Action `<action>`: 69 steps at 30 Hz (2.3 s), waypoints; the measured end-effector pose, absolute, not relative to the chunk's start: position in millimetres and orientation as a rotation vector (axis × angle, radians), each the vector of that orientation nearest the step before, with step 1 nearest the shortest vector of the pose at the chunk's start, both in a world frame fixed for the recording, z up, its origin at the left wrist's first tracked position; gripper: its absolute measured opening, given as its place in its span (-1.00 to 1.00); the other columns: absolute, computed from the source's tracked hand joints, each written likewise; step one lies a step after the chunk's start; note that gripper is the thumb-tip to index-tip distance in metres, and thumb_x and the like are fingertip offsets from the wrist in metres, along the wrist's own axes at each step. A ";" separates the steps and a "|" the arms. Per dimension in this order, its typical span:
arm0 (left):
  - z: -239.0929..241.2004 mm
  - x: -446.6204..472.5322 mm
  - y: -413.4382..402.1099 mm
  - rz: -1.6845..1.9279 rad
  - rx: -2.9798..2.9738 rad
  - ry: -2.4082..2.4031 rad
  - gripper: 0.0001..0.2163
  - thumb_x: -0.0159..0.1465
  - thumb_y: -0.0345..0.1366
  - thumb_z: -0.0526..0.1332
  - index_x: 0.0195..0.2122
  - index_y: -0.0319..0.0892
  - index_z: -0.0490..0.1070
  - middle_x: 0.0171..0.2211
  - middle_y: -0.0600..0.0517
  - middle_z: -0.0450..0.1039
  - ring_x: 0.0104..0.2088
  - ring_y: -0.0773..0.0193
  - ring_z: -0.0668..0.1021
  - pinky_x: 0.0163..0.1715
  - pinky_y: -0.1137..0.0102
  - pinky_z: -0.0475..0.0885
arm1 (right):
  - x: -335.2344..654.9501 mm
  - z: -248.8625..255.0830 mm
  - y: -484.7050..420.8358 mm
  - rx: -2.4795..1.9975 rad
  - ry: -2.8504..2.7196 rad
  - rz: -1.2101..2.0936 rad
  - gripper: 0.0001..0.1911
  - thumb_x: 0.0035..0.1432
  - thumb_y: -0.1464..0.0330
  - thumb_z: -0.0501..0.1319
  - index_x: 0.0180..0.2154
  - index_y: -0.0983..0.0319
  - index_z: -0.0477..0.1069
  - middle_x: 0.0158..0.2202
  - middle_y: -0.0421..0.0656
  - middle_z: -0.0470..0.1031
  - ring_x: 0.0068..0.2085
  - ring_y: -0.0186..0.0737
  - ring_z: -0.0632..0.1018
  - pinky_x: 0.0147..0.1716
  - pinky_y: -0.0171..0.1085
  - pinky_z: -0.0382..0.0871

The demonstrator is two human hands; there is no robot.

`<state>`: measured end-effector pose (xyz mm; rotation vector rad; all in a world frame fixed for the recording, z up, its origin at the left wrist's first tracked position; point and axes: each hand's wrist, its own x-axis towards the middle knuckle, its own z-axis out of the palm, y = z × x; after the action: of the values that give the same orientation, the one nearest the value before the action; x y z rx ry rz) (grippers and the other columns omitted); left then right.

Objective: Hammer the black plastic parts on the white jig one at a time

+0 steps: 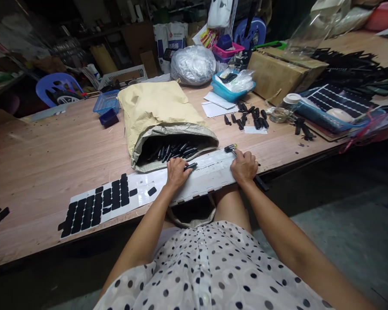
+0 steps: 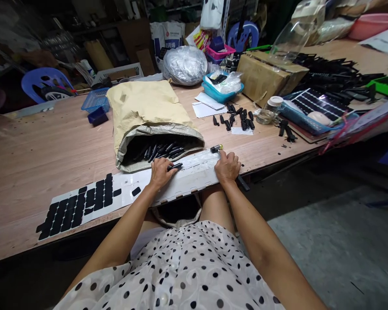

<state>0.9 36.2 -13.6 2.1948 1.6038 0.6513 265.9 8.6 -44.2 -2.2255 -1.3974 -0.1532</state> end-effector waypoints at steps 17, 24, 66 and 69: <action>-26.8 -18.7 -5.2 0.604 2.009 1.569 -0.91 0.21 -0.25 0.44 -0.24 0.04 0.68 -0.25 0.05 0.59 -0.08 0.06 0.45 0.05 0.13 0.33 | 220.7 -23.3 -42.8 -1.607 -1.426 0.253 -0.65 0.32 0.28 0.11 0.04 0.14 0.54 -0.26 -0.12 0.52 -0.27 -0.12 0.47 -0.17 -0.15 0.44; -30.2 -15.8 -3.1 0.621 1.994 1.575 -0.84 0.22 -0.27 0.43 -0.17 0.07 0.71 -0.26 0.05 0.58 -0.09 0.09 0.45 0.04 0.16 0.33 | 171.2 -22.9 -75.4 -1.397 -1.677 0.509 -0.66 0.32 0.35 0.12 0.02 0.08 0.59 -0.16 -0.11 0.63 -0.14 -0.12 0.61 -0.11 -0.17 0.51; -27.1 -16.8 -14.0 0.598 2.116 1.548 -0.88 0.16 -0.21 0.46 -0.26 0.03 0.70 -0.21 0.00 0.55 -0.08 0.05 0.47 0.03 0.10 0.38 | 288.8 -48.6 17.9 -2.204 -1.344 -0.185 -0.61 0.22 0.46 0.14 -0.02 0.16 0.64 -0.19 0.05 0.43 -0.19 -0.04 0.34 -0.31 -0.17 0.03; -28.6 -17.1 -33.6 0.586 2.218 1.414 -0.89 0.14 -0.17 0.49 -0.29 0.05 0.71 -0.09 -0.02 0.56 -0.03 0.02 0.48 0.06 0.07 0.37 | 288.1 -52.6 17.8 -2.184 -1.352 -0.214 -0.62 0.20 0.45 0.15 -0.02 0.16 0.62 -0.19 0.05 0.43 -0.17 -0.01 0.36 -0.29 -0.17 0.05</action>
<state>-17.1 -33.6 -28.6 2.2181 1.4139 0.5864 288.1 17.8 -52.6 -2.1840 -1.3520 -0.2135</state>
